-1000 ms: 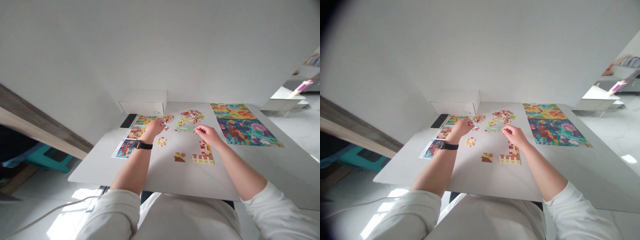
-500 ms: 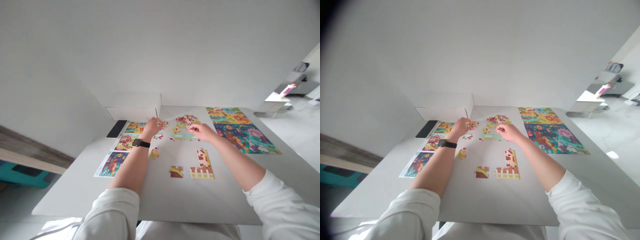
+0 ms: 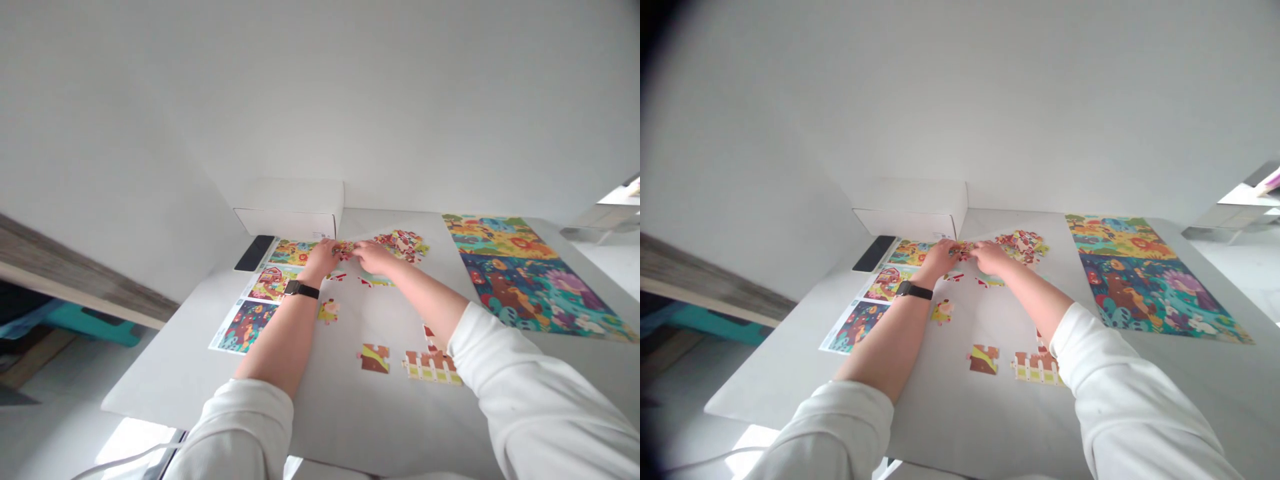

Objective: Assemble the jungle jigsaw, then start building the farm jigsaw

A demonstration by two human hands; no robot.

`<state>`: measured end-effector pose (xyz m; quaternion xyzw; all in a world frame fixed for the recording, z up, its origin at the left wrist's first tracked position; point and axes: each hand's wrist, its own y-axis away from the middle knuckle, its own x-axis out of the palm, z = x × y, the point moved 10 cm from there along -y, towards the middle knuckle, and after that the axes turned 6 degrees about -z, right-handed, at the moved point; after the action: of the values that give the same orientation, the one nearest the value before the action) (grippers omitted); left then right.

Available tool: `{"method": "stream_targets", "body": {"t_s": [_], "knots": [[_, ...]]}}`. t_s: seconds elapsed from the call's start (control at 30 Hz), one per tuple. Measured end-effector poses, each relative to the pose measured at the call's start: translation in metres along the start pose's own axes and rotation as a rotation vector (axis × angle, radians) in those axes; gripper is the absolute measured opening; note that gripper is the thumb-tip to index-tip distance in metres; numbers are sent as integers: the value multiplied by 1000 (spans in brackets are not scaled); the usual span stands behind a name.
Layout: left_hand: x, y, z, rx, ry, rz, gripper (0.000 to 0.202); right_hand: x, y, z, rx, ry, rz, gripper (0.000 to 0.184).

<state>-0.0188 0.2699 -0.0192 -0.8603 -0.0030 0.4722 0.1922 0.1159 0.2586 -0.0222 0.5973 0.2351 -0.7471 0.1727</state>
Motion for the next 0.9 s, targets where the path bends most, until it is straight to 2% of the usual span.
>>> {"method": "stream_targets", "body": {"t_s": [0.17, 0.37, 0.53, 0.67, 0.8, 0.9], "knots": [[-1, -3, 4, -5, 26, -18, 26, 8, -6, -12, 82, 65, -6, 52], [-6, -6, 14, -75, 68, -66, 30, -1, -3, -29, 181, 58, -38, 46], [-7, -8, 17, -96, 96, -91, 32, -6, -11, -12, 147, 18, -89, 41], [-7, -8, 19, -113, 104, -93, 33, 0, -21, 4, 163, -7, -63, 37], [-7, -8, 20, -121, 122, -92, 33, 4, -28, 5, 246, -26, -28, 34], [-7, -9, 21, -130, 139, -95, 32, 6, -31, 4, 252, -72, 14, 29]]}}
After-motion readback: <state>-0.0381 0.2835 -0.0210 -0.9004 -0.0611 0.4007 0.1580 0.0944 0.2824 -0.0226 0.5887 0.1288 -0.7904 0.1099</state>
